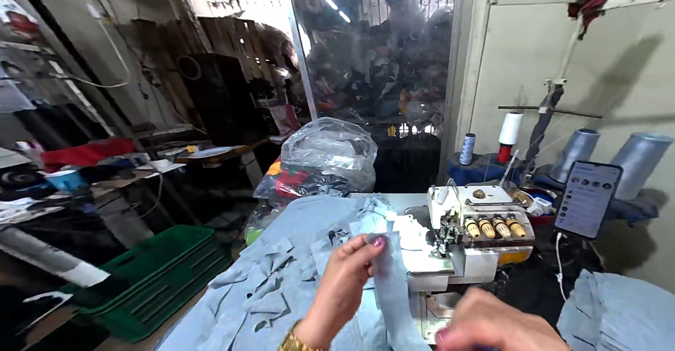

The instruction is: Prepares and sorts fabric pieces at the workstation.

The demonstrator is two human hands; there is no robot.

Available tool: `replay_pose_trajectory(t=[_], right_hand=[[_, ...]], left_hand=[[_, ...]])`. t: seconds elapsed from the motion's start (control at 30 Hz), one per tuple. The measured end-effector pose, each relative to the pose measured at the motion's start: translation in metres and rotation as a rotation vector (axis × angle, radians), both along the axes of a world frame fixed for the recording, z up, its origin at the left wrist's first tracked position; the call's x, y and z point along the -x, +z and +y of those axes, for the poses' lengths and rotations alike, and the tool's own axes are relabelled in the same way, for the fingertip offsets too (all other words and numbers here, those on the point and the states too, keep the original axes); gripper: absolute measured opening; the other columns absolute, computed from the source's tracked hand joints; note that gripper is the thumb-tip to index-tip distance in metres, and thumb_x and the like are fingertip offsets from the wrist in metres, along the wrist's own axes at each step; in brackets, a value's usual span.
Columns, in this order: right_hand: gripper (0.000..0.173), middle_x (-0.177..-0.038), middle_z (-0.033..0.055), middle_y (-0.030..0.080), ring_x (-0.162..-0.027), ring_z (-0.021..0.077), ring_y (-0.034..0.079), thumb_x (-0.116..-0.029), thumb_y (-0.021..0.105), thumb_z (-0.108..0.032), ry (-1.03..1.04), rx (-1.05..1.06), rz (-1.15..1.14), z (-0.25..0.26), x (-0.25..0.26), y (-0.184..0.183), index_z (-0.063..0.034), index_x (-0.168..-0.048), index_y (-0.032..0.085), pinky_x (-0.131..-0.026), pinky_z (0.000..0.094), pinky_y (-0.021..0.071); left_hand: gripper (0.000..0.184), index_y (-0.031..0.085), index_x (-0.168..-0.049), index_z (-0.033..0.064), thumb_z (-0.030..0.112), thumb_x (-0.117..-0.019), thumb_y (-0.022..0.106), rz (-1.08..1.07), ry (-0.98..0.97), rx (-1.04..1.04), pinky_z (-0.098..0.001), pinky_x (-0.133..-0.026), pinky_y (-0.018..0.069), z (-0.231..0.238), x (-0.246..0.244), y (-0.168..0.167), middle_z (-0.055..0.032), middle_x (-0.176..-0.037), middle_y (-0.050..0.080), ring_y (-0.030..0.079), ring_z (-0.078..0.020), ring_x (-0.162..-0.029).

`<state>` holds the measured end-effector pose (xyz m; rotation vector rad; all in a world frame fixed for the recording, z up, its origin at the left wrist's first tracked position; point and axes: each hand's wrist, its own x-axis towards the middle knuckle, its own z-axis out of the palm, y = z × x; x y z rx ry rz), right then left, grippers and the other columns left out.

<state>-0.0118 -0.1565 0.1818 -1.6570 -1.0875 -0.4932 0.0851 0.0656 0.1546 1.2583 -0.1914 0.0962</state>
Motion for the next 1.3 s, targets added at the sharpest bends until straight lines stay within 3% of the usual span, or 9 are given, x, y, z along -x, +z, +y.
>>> replay_pose_trajectory(t=[0.1,0.27,0.53,0.67,0.73,0.87,1.0,1.13,1.3], right_hand=[[0.020,-0.096,0.0076,0.069,-0.091,0.0064,0.064,-0.1037,0.060,-0.017,-0.163,-0.071,-0.085,0.008,-0.022,-0.009,-0.0039,-0.116,0.067,-0.084,0.0196,0.0536],[0.022,-0.103,0.0033,0.070,-0.092,-0.0002,0.064,-0.1033,0.061,-0.020,-0.332,-0.169,-0.078,0.003,-0.028,-0.019,-0.0054,-0.120,0.064,-0.082,0.0157,0.0545],[0.030,-0.103,0.0053,0.068,-0.093,0.0022,0.063,-0.1000,0.063,-0.021,-0.457,-0.157,-0.019,-0.009,-0.020,-0.022,-0.0008,-0.122,0.062,-0.079,0.0170,0.0539],[0.031,-0.091,0.0033,0.069,-0.082,0.0007,0.066,-0.0994,0.062,-0.011,-0.379,-0.218,0.080,-0.005,-0.012,-0.021,0.0052,-0.125,0.056,-0.076,0.0190,0.0567],[0.027,-0.091,0.0028,0.068,-0.082,-0.0002,0.065,-0.0995,0.062,-0.009,-0.373,-0.243,0.066,-0.002,-0.011,-0.023,0.0037,-0.123,0.056,-0.076,0.0179,0.0568],[0.029,-0.089,0.0039,0.068,-0.079,0.0012,0.063,-0.0984,0.062,-0.010,-0.256,-0.154,0.147,-0.005,-0.010,-0.016,0.0042,-0.123,0.056,-0.072,0.0187,0.0542],[0.013,-0.093,0.0039,0.070,-0.083,-0.0017,0.063,-0.0971,0.058,-0.001,-0.159,-0.108,0.160,-0.015,-0.033,-0.018,0.0000,-0.104,0.069,-0.074,0.0142,0.0525],[0.025,-0.090,-0.0017,0.071,-0.076,-0.0013,0.064,-0.0899,0.054,0.002,-0.506,-0.282,0.313,-0.031,-0.075,-0.071,-0.0062,-0.091,0.078,-0.063,0.0150,0.0530],[0.022,-0.100,0.0058,0.072,-0.074,0.0065,0.064,-0.0973,0.055,-0.003,-0.716,-0.237,0.756,-0.022,-0.099,-0.122,-0.0011,-0.109,0.073,-0.066,0.0247,0.0542]], left_hand=[[0.016,0.075,-0.083,0.0126,0.016,-0.0933,0.063,-0.142,-0.111,0.031,-0.0249,-0.071,0.0591,-0.030,0.029,-0.003,0.0019,-0.083,0.073,0.069,-0.0055,-0.076],[0.012,0.080,-0.101,0.0168,0.019,-0.0943,0.069,-0.400,-0.182,0.106,-0.0210,-0.082,0.0576,-0.056,0.046,-0.018,0.0058,-0.097,0.074,0.068,-0.0014,-0.090],[0.017,0.080,-0.108,0.0204,0.022,-0.0990,0.065,-0.530,-0.282,0.068,-0.0179,-0.089,0.0541,-0.067,0.054,-0.023,0.0110,-0.108,0.071,0.064,0.0019,-0.101],[0.031,0.072,-0.126,0.0194,0.031,-0.1005,0.060,-0.615,-0.388,0.045,-0.0212,-0.096,0.0497,-0.061,0.056,-0.025,0.0104,-0.120,0.067,0.059,-0.0003,-0.111],[0.034,0.068,-0.132,0.0179,0.028,-0.0994,0.063,-0.577,-0.354,0.032,-0.0244,-0.096,0.0519,-0.062,0.063,-0.026,0.0084,-0.124,0.065,0.061,-0.0028,-0.112],[0.019,0.078,-0.112,0.0202,0.017,-0.0990,0.065,-0.441,-0.209,0.058,-0.0210,-0.087,0.0563,-0.064,0.068,-0.023,0.0093,-0.106,0.072,0.066,-0.0008,-0.097],[0.032,0.063,-0.126,0.0093,0.005,-0.0944,0.065,-0.287,-0.372,0.058,-0.0259,-0.088,0.0575,-0.058,0.058,-0.031,0.0079,-0.112,0.072,0.068,-0.0031,-0.098],[0.032,0.055,-0.128,-0.0039,-0.004,-0.0962,0.054,0.168,-0.317,0.007,-0.0340,-0.076,0.0615,-0.057,0.036,-0.069,-0.0050,-0.098,0.074,0.072,-0.0134,-0.083],[0.026,0.059,-0.121,-0.0050,0.000,-0.0950,0.059,0.101,0.011,-0.288,-0.0263,-0.068,0.0543,-0.044,-0.025,-0.090,-0.0008,-0.081,0.067,0.063,-0.0062,-0.071]])
